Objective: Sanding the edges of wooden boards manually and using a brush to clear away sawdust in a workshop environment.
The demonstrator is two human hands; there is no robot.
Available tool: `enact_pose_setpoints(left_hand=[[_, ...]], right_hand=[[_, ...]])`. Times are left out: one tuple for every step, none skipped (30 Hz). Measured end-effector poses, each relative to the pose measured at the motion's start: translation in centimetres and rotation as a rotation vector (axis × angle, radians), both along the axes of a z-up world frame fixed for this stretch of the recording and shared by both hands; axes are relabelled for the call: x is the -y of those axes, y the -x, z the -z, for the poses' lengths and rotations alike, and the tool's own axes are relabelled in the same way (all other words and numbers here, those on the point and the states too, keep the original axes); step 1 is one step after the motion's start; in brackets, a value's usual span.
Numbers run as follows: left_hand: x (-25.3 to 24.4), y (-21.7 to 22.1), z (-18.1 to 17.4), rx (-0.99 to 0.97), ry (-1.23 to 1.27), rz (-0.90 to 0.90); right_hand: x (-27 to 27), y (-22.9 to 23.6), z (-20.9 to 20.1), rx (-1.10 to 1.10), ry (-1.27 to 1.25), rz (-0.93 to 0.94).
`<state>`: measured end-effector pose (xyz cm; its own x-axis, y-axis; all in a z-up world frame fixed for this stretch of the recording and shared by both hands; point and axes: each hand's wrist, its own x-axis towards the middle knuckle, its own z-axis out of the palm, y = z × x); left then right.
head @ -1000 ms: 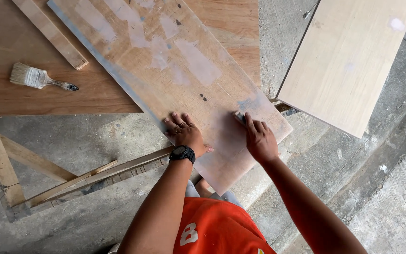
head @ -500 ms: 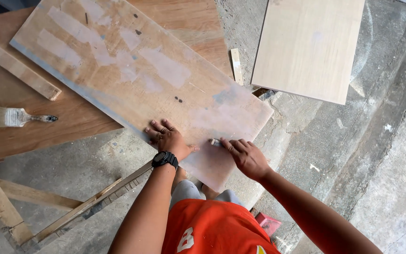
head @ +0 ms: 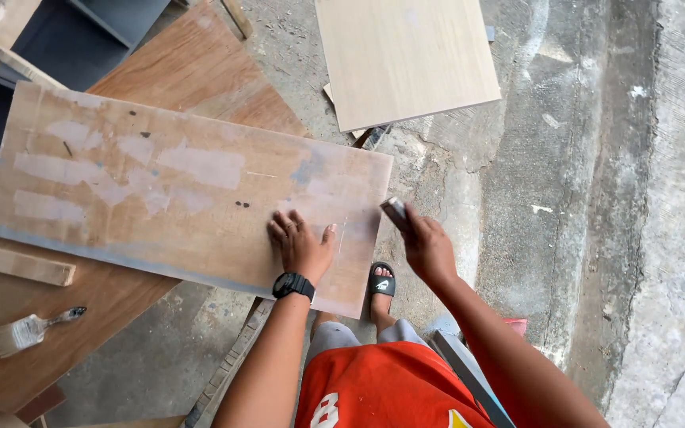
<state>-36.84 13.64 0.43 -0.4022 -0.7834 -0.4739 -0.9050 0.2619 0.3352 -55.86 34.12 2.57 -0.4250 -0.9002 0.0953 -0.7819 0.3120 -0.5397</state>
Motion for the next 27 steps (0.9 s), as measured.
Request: enact_pose_setpoints(left_hand=[[-1.7, 2.2, 0.4, 0.039, 0.085, 0.068], [-3.5, 4.3, 0.6, 0.076, 0.171, 0.135], [-5.2, 5.4, -0.8, 0.068, 0.176, 0.145], [-6.9, 6.4, -2.2, 0.036, 0.164, 0.341], [-8.8, 7.3, -3.7, 0.006, 0.151, 0.528], [-9.7, 6.9, -2.1, 0.001, 0.154, 0.529], [-10.6, 6.5, -0.4, -0.195, 0.073, 0.757], [-11.4, 6.2, 1.3, -0.394, -0.011, 0.981], [-11.4, 5.2, 1.5, -0.393, -0.004, 0.974], [-11.4, 4.1, 1.7, -0.467, -0.004, 0.811], [-11.5, 3.1, 1.9, -0.539, -0.002, 0.645], [-10.0, 1.4, 2.7, -0.54, 0.007, 0.635], [-8.8, -0.2, 3.5, -0.524, 0.067, 0.45], [-7.5, -2.2, 4.2, -0.506, 0.125, 0.264], [-6.3, -3.5, 3.1, -0.504, 0.143, 0.231], [-5.1, -5.0, 2.0, -0.479, 0.095, 0.088], [-4.0, -6.8, 0.8, -0.456, 0.049, -0.063], [-4.0, -8.0, -0.2, -0.456, 0.07, -0.105], [-4.1, -9.1, -1.2, -0.519, -0.033, -0.198], [-4.2, -10.4, -2.0, -0.587, -0.134, -0.29], [-5.1, -10.5, -4.3, -0.59, -0.115, -0.341], [-5.9, -10.6, -6.5, -0.682, -0.376, -0.501], [-6.4, -10.6, -8.6, -0.784, -0.634, -0.653], [-7.0, -11.1, -8.3, -0.805, -0.61, -0.699], [-7.5, -11.5, -8.1, -0.956, -0.671, -0.809], [-7.9, -11.8, -7.8, -1.113, -0.728, -0.913], [-7.6, -12.8, -8.0, -1.126, -0.709, -0.944]], right_hand=[[-0.6, 0.5, -1.7, 0.311, -0.05, 0.369], [-1.1, 1.0, -3.4, 0.625, -0.09, 0.738], [-2.3, 1.3, -2.5, 0.62, -0.08, 0.747], [-3.4, 1.5, -1.6, 0.757, -0.03, 0.821], [-4.6, 1.7, -0.8, 0.896, 0.017, 0.884], [-5.3, 1.4, -1.0, 0.892, 0.022, 0.884], [-5.8, 1.2, -1.2, 0.98, 0.113, 0.898], [-6.3, 1.0, -1.3, 1.068, 0.204, 0.91], [-6.5, 0.8, -1.7, 1.068, 0.204, 0.899], [-6.7, 0.6, -2.2, 1.104, 0.22, 0.906], [-6.9, 0.5, -2.6, 1.139, 0.233, 0.91], [-6.7, 0.3, -1.7, 1.139, 0.232, 0.895], [-6.4, 0.3, -0.8, 1.16, 0.22, 0.84], [-6.0, 0.2, 0.1, 1.179, 0.207, 0.784], [-4.7, -0.1, -0.7, 1.182, 0.194, 0.746], [-3.4, -0.6, -1.5, 1.166, 0.139, 0.67], [-1.9, -1.1, -2.3, 1.148, 0.081, 0.585], [-0.4, -1.9, -3.4, 1.149, 0.065, 0.538], [1.2, -2.8, -4.4, 1.106, 0.042, 0.444], [2.7, -3.8, -5.4, 1.062, 0.021, 0.35], [4.4, -5.2, -6.9, 1.062, -0.005, 0.3], [6.0, -6.8, -8.4, 1.032, -0.053, 0.197], [7.7, -8.6, -9.8, 1.0, -0.097, 0.093], [9.1, -10.5, -10.6, 0.997, -0.119, 0.041], [10.4, -12.6, -11.5, 0.977, -0.154, -0.053], [11.7, -14.6, -12.3, 0.954, -0.188, -0.146], [12.4, -15.9, -11.7, 0.954, -0.206, -0.179]])
